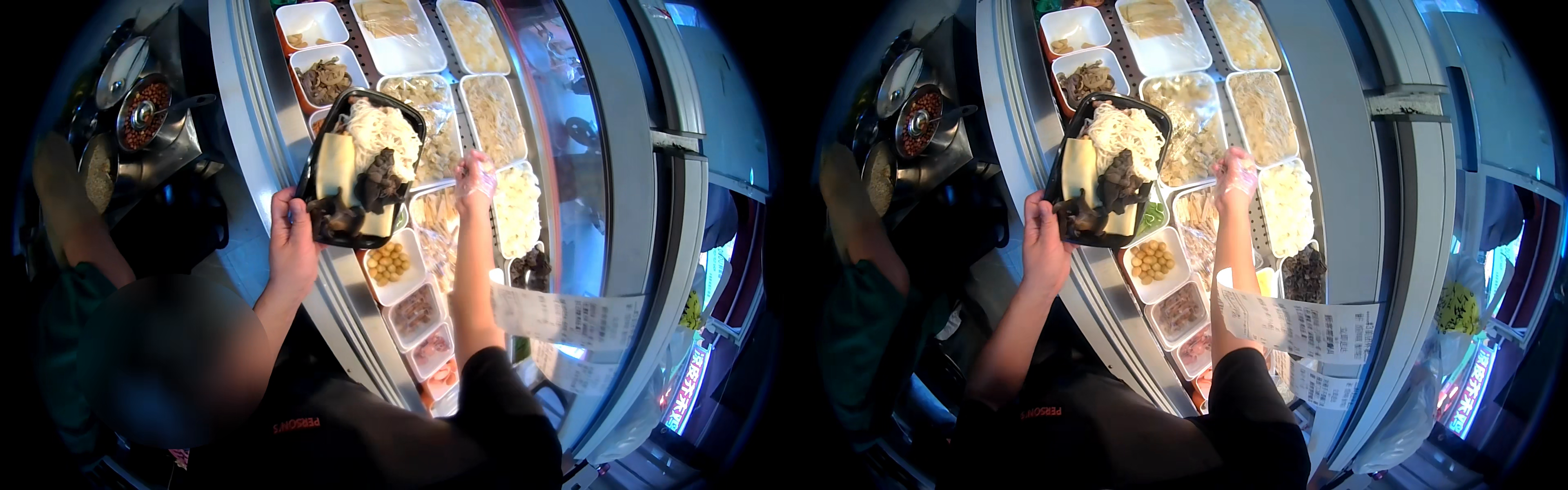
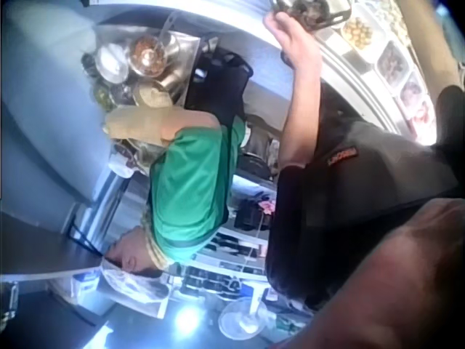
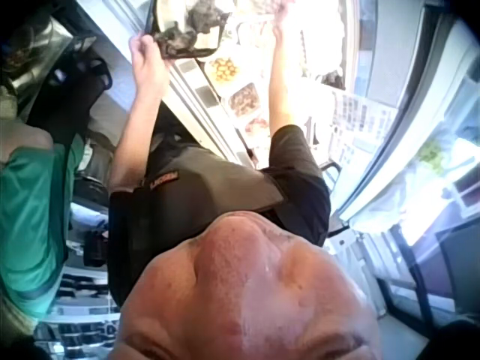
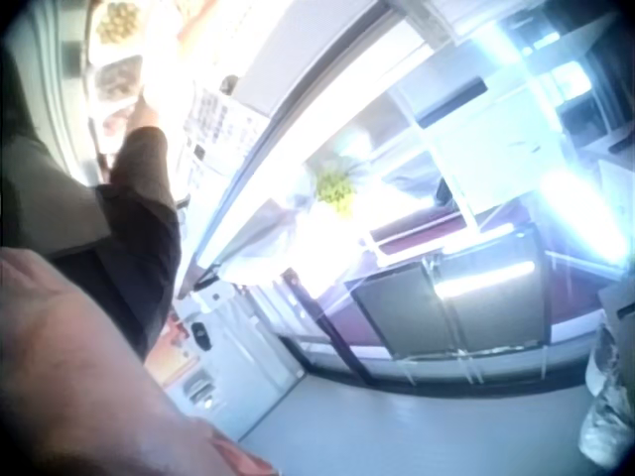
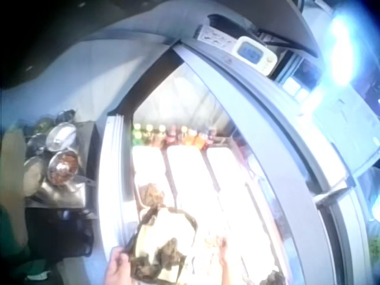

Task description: The person prepares a takeout meal by selecting various ingredients from a display case, adding them to a black container, and then organizing the items at a workstation.

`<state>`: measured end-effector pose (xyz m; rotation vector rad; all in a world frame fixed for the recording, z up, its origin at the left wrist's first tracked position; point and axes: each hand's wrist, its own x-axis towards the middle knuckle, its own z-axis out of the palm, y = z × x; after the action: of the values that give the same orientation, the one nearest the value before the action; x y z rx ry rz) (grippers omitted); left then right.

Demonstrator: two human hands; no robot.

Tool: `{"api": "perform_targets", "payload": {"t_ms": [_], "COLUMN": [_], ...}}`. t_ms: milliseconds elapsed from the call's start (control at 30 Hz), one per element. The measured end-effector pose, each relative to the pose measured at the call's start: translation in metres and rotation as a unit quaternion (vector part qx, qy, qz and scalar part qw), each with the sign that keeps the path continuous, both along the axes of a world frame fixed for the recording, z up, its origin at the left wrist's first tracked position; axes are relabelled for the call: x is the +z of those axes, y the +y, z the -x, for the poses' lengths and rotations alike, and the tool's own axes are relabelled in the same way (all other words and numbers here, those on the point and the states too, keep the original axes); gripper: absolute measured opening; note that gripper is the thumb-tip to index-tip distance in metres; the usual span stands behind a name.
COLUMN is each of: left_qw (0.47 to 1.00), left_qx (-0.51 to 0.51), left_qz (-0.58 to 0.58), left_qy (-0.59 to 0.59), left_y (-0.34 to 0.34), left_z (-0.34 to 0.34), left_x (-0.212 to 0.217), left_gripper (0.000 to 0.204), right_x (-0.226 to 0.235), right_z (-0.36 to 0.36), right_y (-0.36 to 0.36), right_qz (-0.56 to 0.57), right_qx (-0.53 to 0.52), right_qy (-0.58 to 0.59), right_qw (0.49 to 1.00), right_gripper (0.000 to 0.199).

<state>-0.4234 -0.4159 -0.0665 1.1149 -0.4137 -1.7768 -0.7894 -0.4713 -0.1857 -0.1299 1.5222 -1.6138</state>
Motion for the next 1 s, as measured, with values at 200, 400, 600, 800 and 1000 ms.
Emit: {"api": "perform_targets", "payload": {"t_ms": [200,400,600,800,1000], "left_qw": [0.996,0.998,0.998,0.996,0.998], "left_qx": [0.003,0.001,0.019,-0.009,0.049], "left_qz": [0.004,-0.015,-0.004,0.004,-0.016], "left_qy": [-0.085,-0.066,-0.062,-0.091,-0.046], "left_y": [-0.016,-0.02,-0.015,-0.018,-0.023], "left_z": [0.043,0.072,0.079,0.079,0.088], "left_x": [0.001,0.021,0.023,0.027,0.026], "left_gripper": [0.029,0.025,0.023,0.031,0.026], "right_x": [0.166,0.216,0.207,0.195,0.177], "right_z": [-0.087,-0.132,-0.13,-0.117,-0.113], "right_y": [0.011,0.001,0.014,0.018,0.025], "right_qz": [0.124,0.211,0.152,0.231,0.326], "right_qx": [0.112,0.348,0.475,0.439,0.308], "right_qy": [0.067,0.633,0.623,0.537,0.473], "right_qw": [0.984,0.659,0.603,0.682,0.758], "right_gripper": [0.016,0.038,0.07,0.073,0.083]}}
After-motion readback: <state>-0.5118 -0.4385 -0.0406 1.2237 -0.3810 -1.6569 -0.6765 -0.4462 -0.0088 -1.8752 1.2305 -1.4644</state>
